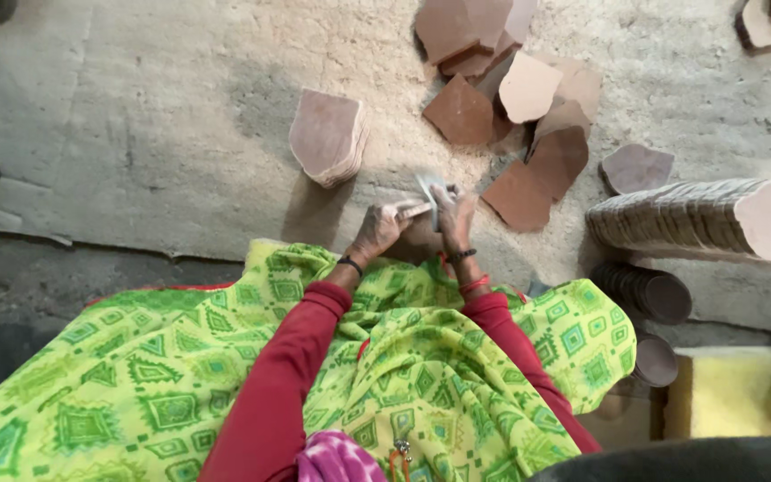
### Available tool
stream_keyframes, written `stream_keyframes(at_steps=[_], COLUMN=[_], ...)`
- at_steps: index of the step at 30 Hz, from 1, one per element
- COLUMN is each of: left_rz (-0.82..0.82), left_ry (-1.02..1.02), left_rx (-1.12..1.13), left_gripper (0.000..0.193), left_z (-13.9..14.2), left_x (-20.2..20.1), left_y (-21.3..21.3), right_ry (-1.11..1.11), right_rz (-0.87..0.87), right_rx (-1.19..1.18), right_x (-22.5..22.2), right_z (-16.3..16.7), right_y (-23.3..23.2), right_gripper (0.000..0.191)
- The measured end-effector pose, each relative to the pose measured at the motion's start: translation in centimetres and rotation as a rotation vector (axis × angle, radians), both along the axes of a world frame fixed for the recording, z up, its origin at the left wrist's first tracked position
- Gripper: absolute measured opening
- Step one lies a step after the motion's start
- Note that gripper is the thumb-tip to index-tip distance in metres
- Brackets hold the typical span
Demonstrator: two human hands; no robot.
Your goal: The person sits on the floor of a pottery workshop and uses a small metal scraper to trim and smooth the edges of irregular flat clay pieces, working one piece at a time and placing finished pieces onto a growing stack beside them.
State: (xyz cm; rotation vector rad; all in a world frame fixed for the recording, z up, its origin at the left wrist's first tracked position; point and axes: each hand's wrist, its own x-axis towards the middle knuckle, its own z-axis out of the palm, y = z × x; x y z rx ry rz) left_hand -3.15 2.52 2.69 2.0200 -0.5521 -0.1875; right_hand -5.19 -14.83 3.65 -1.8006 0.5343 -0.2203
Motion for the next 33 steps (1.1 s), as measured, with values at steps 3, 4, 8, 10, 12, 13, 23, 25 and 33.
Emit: stream_keyframes(at_steps=[3,4,8,10,12,13,23,25,33], left_rz=[0.031,0.049,0.069,0.020,0.052,0.071,0.193,0.200,0.082], left_ry=[0.064,0.100,0.087,-0.080,-0.139,-0.171,0.026,0.046,-0.051], left_rx=[-0.068,-0.120,-0.342,-0.318,-0.242,-0.205,0.192,0.261,0.195], left_gripper=[0.030,0.028,0.026,0.023,0.028,0.030,0.025,0.030,0.035], left_z=[0.5,0.6,1.1,1.6,2.6,3.1,1.2,-0.1,-0.8], left_x=[0.1,0.3,0.4,0.3,0.2,0.2,1.4,1.0,0.1], left_y=[0.6,0.6,-0.7,-2.0,-2.8,-3.0,-2.8,-2.9,-3.4], right_ry=[0.258,0.207,0.095,0.020,-0.114,-0.095,-0.042,-0.026,-0.006], right_rz=[-0.029,-0.037,-0.090,-0.127,-0.122,-0.126,-0.073,-0.044,-0.057], right_rx=[0.060,0.147,0.392,0.457,0.498,0.471,0.107,0.067,-0.119], right_x=[0.9,1.2,1.4,1.3,1.2,1.2,0.9,0.3,2.0], right_z=[-1.6,-1.8,-1.6,-1.2,-0.8,-0.6,-0.7,-0.7,-0.4], right_y=[-0.9,-1.3,-2.7,-3.2,-3.5,-3.5,-0.8,-0.3,-2.0], right_gripper=[0.029,0.028,0.027,0.028,0.029,0.030,0.040,0.044,0.049])
